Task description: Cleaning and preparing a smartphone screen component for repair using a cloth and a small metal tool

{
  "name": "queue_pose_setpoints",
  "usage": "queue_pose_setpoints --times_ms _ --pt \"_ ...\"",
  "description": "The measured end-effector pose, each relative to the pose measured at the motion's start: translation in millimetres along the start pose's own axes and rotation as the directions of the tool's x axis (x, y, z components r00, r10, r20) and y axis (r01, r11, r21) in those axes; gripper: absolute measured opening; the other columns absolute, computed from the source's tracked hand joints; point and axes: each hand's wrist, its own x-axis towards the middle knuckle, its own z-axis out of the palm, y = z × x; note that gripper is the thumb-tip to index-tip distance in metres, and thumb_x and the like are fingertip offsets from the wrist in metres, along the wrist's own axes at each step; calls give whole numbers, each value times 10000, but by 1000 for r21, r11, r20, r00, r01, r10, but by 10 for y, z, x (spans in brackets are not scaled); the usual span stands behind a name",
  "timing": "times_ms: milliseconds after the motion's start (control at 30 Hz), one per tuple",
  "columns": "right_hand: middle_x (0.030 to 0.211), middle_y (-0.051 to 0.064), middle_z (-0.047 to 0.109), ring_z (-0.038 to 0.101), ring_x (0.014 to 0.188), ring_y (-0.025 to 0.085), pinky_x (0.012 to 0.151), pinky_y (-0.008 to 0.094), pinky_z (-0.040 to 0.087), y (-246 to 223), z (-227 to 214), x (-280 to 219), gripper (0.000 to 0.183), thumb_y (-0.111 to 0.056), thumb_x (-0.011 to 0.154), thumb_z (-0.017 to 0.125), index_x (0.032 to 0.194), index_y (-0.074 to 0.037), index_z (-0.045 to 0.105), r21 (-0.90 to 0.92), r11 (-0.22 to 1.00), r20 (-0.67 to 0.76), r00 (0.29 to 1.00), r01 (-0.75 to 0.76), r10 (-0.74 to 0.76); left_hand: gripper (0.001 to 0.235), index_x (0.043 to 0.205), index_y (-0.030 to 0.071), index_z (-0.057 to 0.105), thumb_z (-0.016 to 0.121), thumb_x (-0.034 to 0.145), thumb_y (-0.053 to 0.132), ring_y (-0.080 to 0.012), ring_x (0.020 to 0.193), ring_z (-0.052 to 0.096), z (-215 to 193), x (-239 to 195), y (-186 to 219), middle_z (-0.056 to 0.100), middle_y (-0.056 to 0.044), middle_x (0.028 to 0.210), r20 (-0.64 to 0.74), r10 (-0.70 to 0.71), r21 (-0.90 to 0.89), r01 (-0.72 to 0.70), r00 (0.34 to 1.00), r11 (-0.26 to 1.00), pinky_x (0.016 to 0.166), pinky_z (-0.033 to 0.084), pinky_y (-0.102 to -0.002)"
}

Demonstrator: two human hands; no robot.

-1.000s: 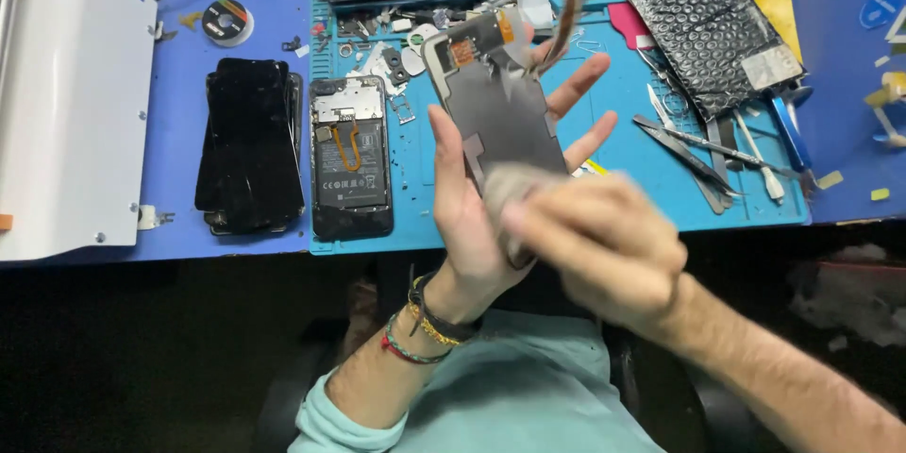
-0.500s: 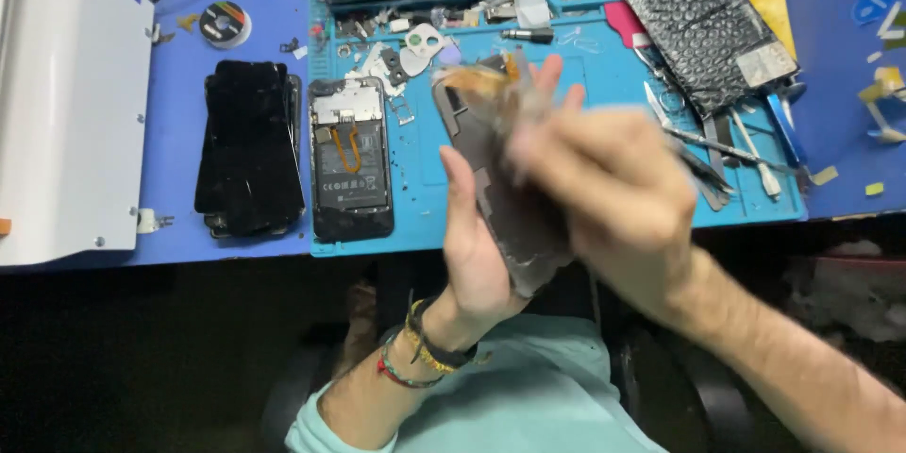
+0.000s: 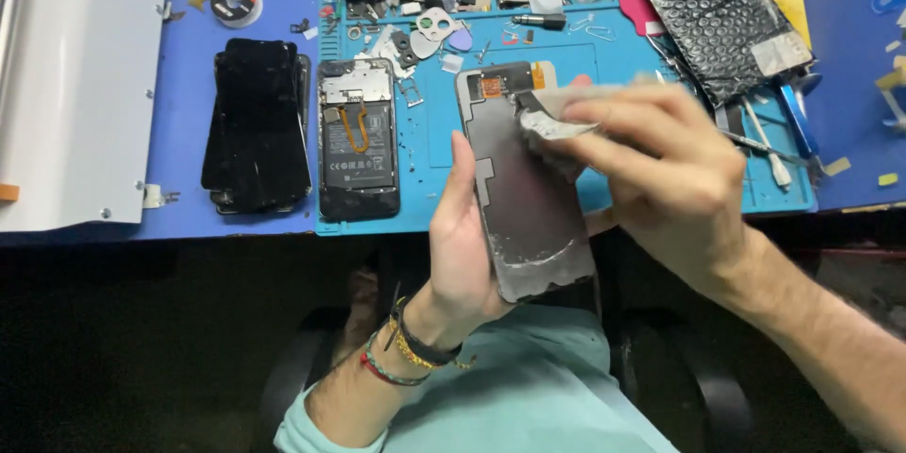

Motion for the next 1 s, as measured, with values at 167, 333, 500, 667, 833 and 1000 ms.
queue_pose_setpoints --times_ms 167,333,500,667,833,1000 --pt "1119 202 704 713 1043 318 955 453 573 -27 -47 27 231 -60 1044 530 1093 40 732 177 980 97 990 86 -104 957 1734 48 205 329 1057 713 -271 1365 493 -331 -40 -55 282 -256 1701 205 -43 -149 75 978 986 1151 398 -303" --pt "1191 233 668 688 1056 412 941 499 558 14 -11 6 246 -54 1041 529 1159 80 699 319 946 106 990 59 -97 895 1656 -3 226 275 998 603 -284 1573 272 -127 14 84 249 -209 1714 14 14 5 -14 1000 1000 1322 189 -397" --pt "1166 224 700 687 1067 355 969 474 548 108 84 21 239 -50 1050 541 1118 56 743 197 980 -15 1000 7 -4 944 1672 -17 231 295 1005 648 -258 1531 311 -153 67 65 297 -199 1679 12 -7 -33 8 1000 999 1287 244 -396" --pt "1232 230 682 647 1096 409 997 507 515 102 237 -48 250 78 1104 495 1220 61 716 114 983 -37 988 -145 150 861 1633 -14 270 333 994 561 -263 1556 294 -283 240 5 292 -178 1701 -96 7 -97 -17 995 995 1329 198 -407" --pt "1112 109 717 665 947 284 867 386 547 -113 150 -301 234 -69 1017 570 1193 -36 720 497 857 218 975 -137 30 642 1609 79 442 351 1168 537 -380 1437 510 -611 416 189 484 -193 1621 111 289 -14 -289 951 957 1168 461 -622" --pt "1126 219 696 695 933 302 849 377 558 -114 39 -430 226 76 1015 577 1180 -2 710 309 907 -6 953 -287 304 707 1598 45 398 330 1080 522 -376 1474 433 -345 374 221 401 -182 1686 -24 241 34 -240 970 970 1179 413 -654"
